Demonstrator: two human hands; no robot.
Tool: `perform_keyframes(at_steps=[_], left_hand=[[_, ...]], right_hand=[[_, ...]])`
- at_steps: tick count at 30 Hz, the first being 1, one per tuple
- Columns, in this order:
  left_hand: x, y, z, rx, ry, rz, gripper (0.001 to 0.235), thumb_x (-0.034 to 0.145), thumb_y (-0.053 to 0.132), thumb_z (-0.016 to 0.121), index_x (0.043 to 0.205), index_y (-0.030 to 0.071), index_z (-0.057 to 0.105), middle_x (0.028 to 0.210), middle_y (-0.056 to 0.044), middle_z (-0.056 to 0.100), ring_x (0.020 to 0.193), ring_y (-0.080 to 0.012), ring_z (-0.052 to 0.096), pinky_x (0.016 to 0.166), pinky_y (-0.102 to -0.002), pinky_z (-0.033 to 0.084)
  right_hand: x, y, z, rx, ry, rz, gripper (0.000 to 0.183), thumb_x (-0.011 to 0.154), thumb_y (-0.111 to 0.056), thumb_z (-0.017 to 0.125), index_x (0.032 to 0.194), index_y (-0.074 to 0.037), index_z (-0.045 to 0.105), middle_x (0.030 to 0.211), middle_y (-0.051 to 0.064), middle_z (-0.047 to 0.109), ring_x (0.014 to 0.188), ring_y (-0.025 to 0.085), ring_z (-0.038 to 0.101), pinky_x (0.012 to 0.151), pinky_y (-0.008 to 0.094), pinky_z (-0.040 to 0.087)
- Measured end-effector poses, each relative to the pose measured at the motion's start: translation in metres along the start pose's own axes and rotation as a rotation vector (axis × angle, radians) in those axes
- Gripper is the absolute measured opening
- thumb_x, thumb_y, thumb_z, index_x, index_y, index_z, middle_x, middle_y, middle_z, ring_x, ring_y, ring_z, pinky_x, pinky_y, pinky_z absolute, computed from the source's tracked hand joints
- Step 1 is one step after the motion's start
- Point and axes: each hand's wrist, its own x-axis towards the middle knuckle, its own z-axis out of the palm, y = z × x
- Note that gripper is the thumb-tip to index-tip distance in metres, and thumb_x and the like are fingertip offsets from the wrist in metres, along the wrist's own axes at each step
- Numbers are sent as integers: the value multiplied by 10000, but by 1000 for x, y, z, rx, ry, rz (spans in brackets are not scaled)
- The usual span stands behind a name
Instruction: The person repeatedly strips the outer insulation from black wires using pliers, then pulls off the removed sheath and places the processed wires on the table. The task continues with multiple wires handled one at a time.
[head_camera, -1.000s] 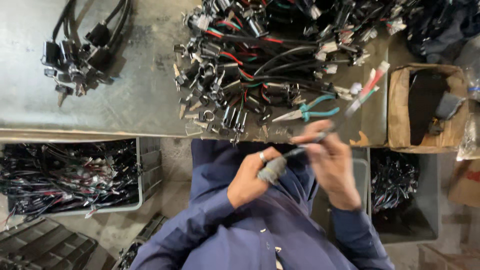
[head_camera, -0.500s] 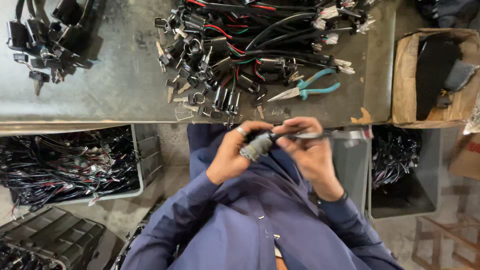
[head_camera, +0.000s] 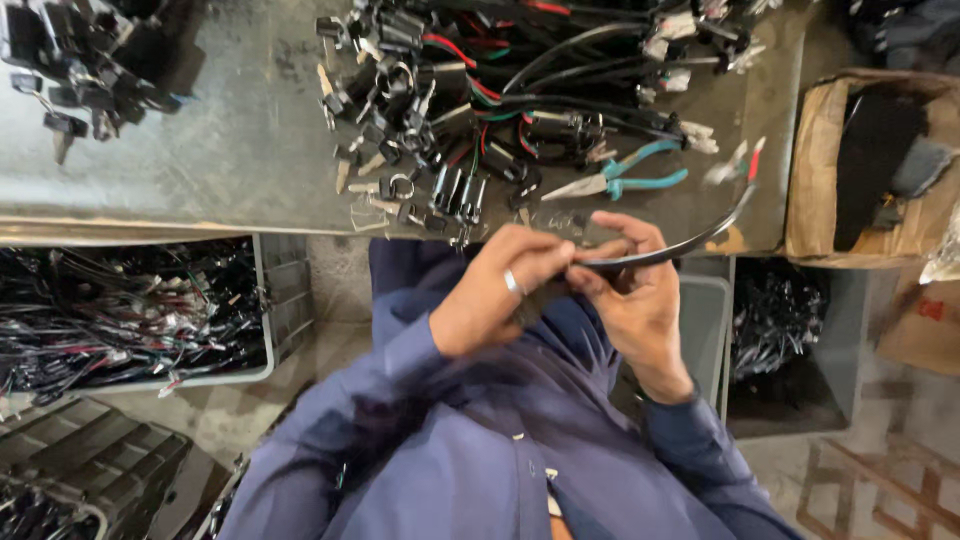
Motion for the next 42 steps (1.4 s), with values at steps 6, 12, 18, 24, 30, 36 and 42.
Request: perform_keyframes(at_steps=[6, 12, 18, 24, 30, 36, 42], left_hand=[[-5, -17, 19, -501, 384, -385, 326, 993, -112, 631, 1273, 47, 582, 1145, -69, 621, 1012, -124, 602, 902, -257, 504], [-12, -14, 22, -451, 281, -629, 438, 913, -85, 553, 1319, 82, 555, 955, -20, 657, 822, -95, 661, 740, -248, 547], [-8, -5, 16, -112, 58, -579, 514, 832, -69, 674, 1315, 82, 587, 944, -64, 712, 880, -144, 724, 805, -294, 573], [-18, 3, 32, -476, 144, -523, 350, 995, -29, 612, 1335, 37, 564, 1228, -66, 699, 1104, -102, 642, 979, -288, 537], [-22, 12, 68, -860, 311, -564, 411, 1006, -36, 584, 1401, 56, 517, 1192, -77, 644, 1092, -147, 640, 959, -296, 541], [-7, -1, 43, -1117, 382, -668, 237, 1079, 84, 456, 1311, 132, 452, 1057, -54, 610, 799, -87, 546, 695, -204, 454], [-6, -13, 4, -951, 320, -740, 112, 1114, 167, 406, 1220, 166, 442, 922, -38, 557, 672, -73, 465, 535, -204, 329]], right_hand=[[-23, 23, 23, 74, -6, -62, 417, 1060, -160, 577, 1446, -24, 494, 1339, 95, 683, 935, 96, 640, 729, 241, 574], [-22, 76, -5, 533, -140, 408, 545, 957, 20, 664, 1487, -36, 548, 1178, 30, 626, 969, 96, 587, 796, 235, 490], [-29, 82, -2, 370, -233, 166, 445, 975, 41, 669, 1411, 7, 587, 1231, 11, 589, 1109, 98, 589, 984, 245, 487], [-16, 90, -31, 449, -60, 457, 324, 962, 48, 669, 1280, 98, 707, 1093, 113, 584, 836, 165, 439, 732, 301, 326], [-39, 68, -20, 32, -196, -214, 339, 933, -44, 666, 1197, 99, 510, 1248, 142, 542, 1122, 226, 587, 952, 312, 491], [48, 18, -45, 428, 152, 275, 299, 916, -235, 697, 1073, 13, 643, 1157, 241, 700, 817, 350, 481, 719, 467, 396], [84, 27, -78, -1221, -45, -753, 491, 789, -343, 870, 1096, -7, 687, 1114, 170, 666, 1075, 382, 556, 975, 504, 423]])
